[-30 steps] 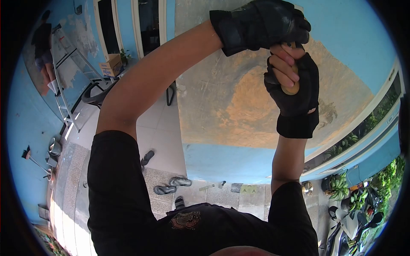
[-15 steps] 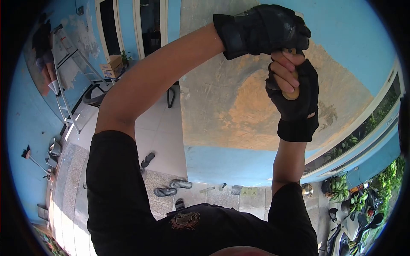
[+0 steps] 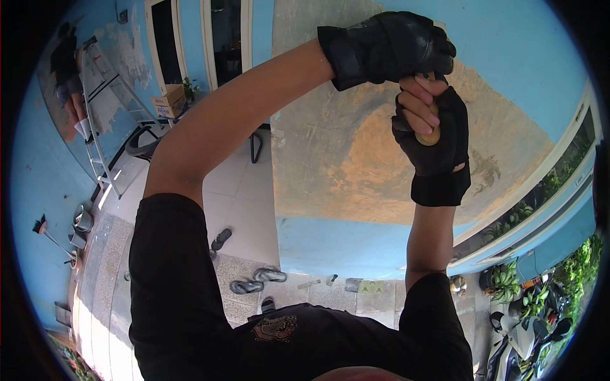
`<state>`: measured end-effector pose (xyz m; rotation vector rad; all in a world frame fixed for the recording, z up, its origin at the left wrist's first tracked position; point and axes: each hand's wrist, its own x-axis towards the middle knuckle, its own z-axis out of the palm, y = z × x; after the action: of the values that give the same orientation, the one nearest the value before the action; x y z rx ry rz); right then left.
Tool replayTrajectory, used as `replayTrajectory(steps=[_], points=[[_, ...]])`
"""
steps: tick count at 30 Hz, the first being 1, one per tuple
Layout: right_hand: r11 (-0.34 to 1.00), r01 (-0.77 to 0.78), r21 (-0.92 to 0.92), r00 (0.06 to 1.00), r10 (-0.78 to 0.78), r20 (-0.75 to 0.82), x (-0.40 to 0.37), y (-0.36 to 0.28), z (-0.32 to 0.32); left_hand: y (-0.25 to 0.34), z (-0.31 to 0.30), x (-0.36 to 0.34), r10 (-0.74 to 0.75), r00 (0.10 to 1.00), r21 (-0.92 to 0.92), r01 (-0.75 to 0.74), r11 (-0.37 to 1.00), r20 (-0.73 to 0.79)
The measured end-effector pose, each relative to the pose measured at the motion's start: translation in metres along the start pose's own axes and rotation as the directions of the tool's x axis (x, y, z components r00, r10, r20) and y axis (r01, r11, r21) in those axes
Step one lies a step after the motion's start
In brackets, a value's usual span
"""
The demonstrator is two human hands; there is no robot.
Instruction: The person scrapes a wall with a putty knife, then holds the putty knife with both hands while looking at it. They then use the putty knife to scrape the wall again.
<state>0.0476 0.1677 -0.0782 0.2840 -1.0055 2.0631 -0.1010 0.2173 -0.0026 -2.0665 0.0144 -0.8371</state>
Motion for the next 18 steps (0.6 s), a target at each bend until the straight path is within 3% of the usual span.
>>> replayTrajectory(steps=[4,6,7,9,11,13,14,16,17,18], points=[[1.000,0.014,-0.008,0.999,-0.015,-0.047,-0.003,0.002,0.003,-0.004,0.001,-0.001,0.104,0.994,0.142,-0.101,0.985,-0.013],[1.000,0.002,-0.018,1.000,-0.003,-0.023,-0.009,0.003,-0.008,0.009,0.003,-0.011,-0.140,0.979,0.108,0.125,0.986,0.150],[0.999,-0.009,-0.036,1.000,0.009,0.006,-0.008,0.003,-0.010,0.007,0.001,-0.013,-0.142,0.978,0.120,0.124,0.985,0.152],[1.000,0.018,-0.022,1.000,-0.018,0.002,0.000,0.008,-0.003,-0.005,0.011,-0.016,-0.035,0.999,0.136,0.033,0.990,0.010],[0.998,0.055,-0.007,0.998,-0.055,-0.012,-0.002,0.007,0.001,-0.009,0.019,-0.014,-0.081,0.995,0.063,0.078,0.995,0.052],[0.999,0.033,-0.032,0.999,-0.034,-0.033,-0.004,0.008,0.004,-0.001,0.017,-0.012,-0.341,0.935,0.020,0.341,0.940,0.098],[0.999,0.031,-0.025,0.999,-0.032,-0.028,-0.011,0.010,0.001,0.008,0.014,-0.014,-0.341,0.934,0.025,0.341,0.940,0.106],[0.988,0.040,-0.151,0.996,-0.051,-0.066,-0.031,0.011,-0.011,0.038,0.003,-0.021,-0.158,0.987,0.116,0.154,0.981,0.033],[0.988,0.040,-0.150,0.997,-0.048,-0.053,-0.039,0.010,-0.010,0.061,-0.006,-0.023,-0.227,0.970,0.159,0.211,0.964,0.086],[0.959,0.050,-0.278,0.998,-0.062,-0.032,-0.050,0.009,-0.009,0.084,-0.016,-0.025,-0.294,0.951,0.177,0.274,0.946,0.101]])
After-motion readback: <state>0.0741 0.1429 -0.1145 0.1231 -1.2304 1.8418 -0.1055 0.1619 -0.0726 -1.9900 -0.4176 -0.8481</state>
